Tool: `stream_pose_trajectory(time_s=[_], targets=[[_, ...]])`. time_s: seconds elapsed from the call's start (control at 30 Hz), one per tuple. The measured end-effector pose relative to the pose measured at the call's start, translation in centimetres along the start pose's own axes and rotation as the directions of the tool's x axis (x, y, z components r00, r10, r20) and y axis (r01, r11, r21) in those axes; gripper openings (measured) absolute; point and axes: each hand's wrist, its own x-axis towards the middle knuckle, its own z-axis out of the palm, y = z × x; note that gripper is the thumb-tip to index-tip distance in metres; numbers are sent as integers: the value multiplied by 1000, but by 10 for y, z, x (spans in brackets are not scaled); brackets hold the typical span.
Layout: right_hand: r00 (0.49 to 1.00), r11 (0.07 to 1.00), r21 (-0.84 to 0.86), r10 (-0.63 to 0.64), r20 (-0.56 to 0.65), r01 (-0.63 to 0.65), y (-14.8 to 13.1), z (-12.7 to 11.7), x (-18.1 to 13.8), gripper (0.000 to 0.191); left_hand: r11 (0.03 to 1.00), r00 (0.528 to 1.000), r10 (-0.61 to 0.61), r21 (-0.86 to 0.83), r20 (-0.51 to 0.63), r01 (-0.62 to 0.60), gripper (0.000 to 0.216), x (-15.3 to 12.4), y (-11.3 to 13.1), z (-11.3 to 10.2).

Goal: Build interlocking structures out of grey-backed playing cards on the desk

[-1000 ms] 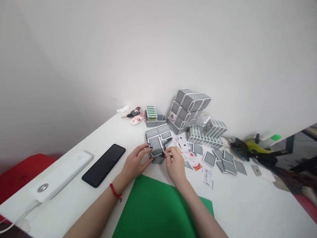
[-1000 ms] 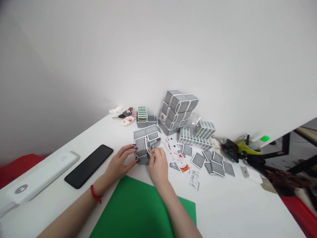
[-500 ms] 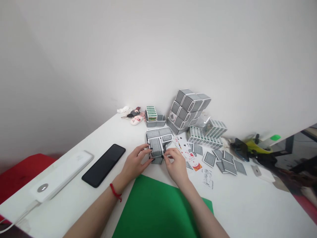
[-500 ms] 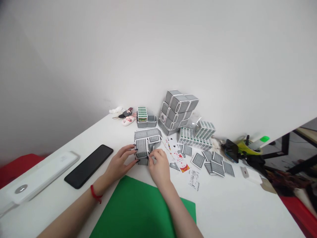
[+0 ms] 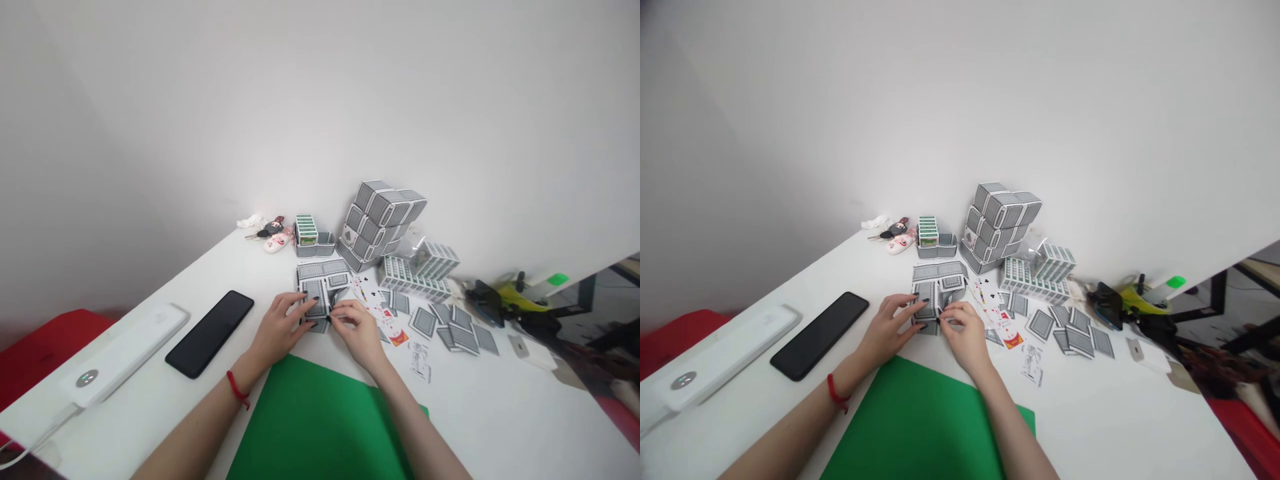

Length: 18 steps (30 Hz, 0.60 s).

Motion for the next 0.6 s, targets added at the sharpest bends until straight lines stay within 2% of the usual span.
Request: stream_pose_trajectory(time_s=[0.23, 0.37, 0.5, 0.6], targets=[[994, 993, -65, -90, 59, 94, 4, -5, -6, 15, 999, 1000, -12, -30, -23, 11, 40, -1, 1, 1], [989, 985, -95, -139, 44, 143, 10, -2, -6, 13, 999, 1000, -9, -32, -19, 8, 39, -1, 1, 1], [996, 996, 6, -89, 29, 89, 13, -2, -1, 4, 1000, 1000, -17, -20, -25, 16, 38, -1, 1, 0], [998, 990, 143, -3, 67, -7, 12, -8, 8, 20, 1000, 1000, -16, -25, -26, 16, 36, 0, 1, -1]])
